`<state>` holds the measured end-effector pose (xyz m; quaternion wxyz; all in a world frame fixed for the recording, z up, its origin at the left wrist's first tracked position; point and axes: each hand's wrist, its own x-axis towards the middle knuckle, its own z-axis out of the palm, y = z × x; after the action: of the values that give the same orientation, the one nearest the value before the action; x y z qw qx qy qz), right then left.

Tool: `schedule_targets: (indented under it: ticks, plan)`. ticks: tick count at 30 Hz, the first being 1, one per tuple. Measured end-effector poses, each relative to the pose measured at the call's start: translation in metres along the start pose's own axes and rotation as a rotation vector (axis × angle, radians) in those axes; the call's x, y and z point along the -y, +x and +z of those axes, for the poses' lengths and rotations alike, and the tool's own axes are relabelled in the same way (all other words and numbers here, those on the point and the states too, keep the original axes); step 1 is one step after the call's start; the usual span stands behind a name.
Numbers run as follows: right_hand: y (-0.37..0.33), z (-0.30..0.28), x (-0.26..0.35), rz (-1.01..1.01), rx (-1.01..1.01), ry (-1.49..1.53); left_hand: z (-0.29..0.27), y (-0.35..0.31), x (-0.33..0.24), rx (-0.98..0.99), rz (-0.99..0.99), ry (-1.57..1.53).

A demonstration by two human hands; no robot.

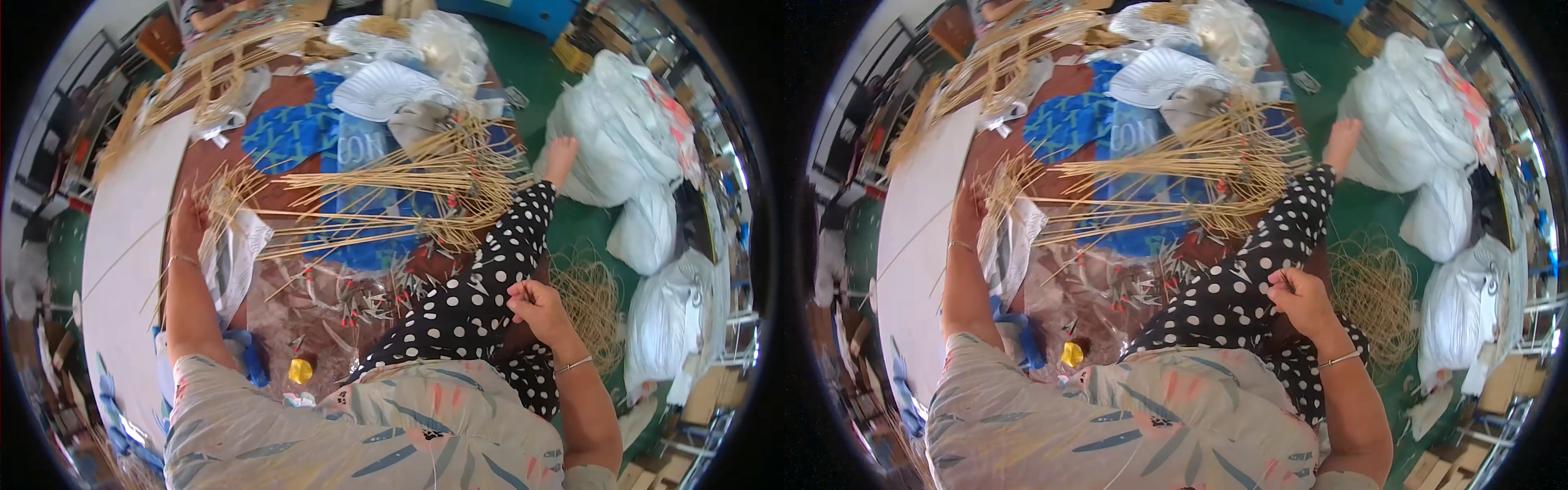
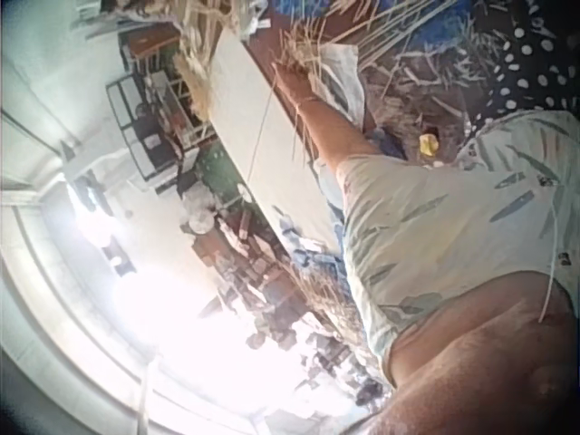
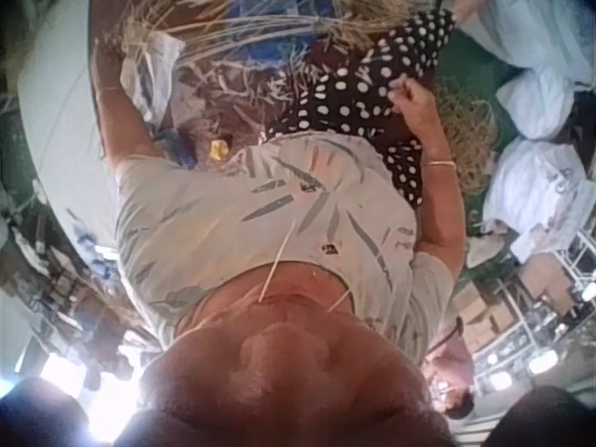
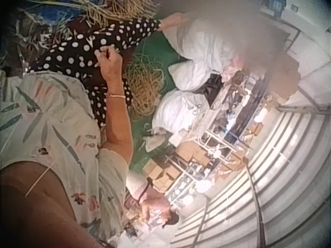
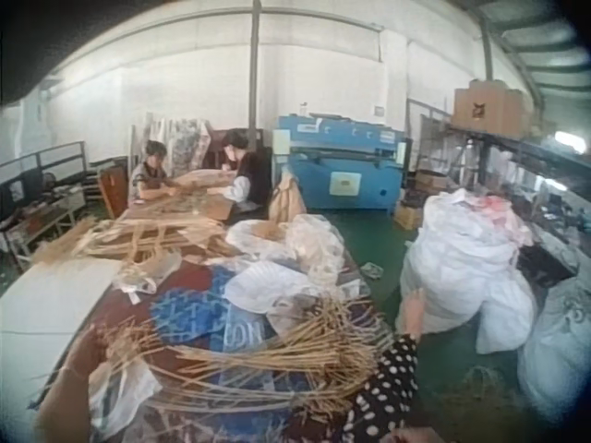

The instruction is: The person sits on the floor and assembles thin wooden sticks into a star-like shape. They use a thin string to tie the sticks together at the center and attach a small red plastic piece to the top of the assembly. The person repeats this process with multiple sets of sticks.

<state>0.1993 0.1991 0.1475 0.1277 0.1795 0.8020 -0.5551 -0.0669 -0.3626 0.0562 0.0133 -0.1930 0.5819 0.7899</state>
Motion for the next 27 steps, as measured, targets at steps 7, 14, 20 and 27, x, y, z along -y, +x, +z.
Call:
schedule_targets:
  ticks: [7,14,20,27]
  plan:
    - [-0.013,0.013,-0.029,0.121,-0.054,0.068,-0.068,0.024,0.064,-0.202,-0.164,0.182]
    - [-0.004,0.028,-0.044,0.037,-0.052,-0.09,-0.005,-0.021,0.035,-0.45,0.151,1.81]
    - [-0.001,0.033,-0.05,-0.011,-0.064,-0.172,0.148,-0.045,0.067,0.216,0.641,1.44]
    - [-0.005,0.034,-0.052,-0.052,-0.081,-0.214,0.326,-0.109,0.137,0.647,1.13,1.245]
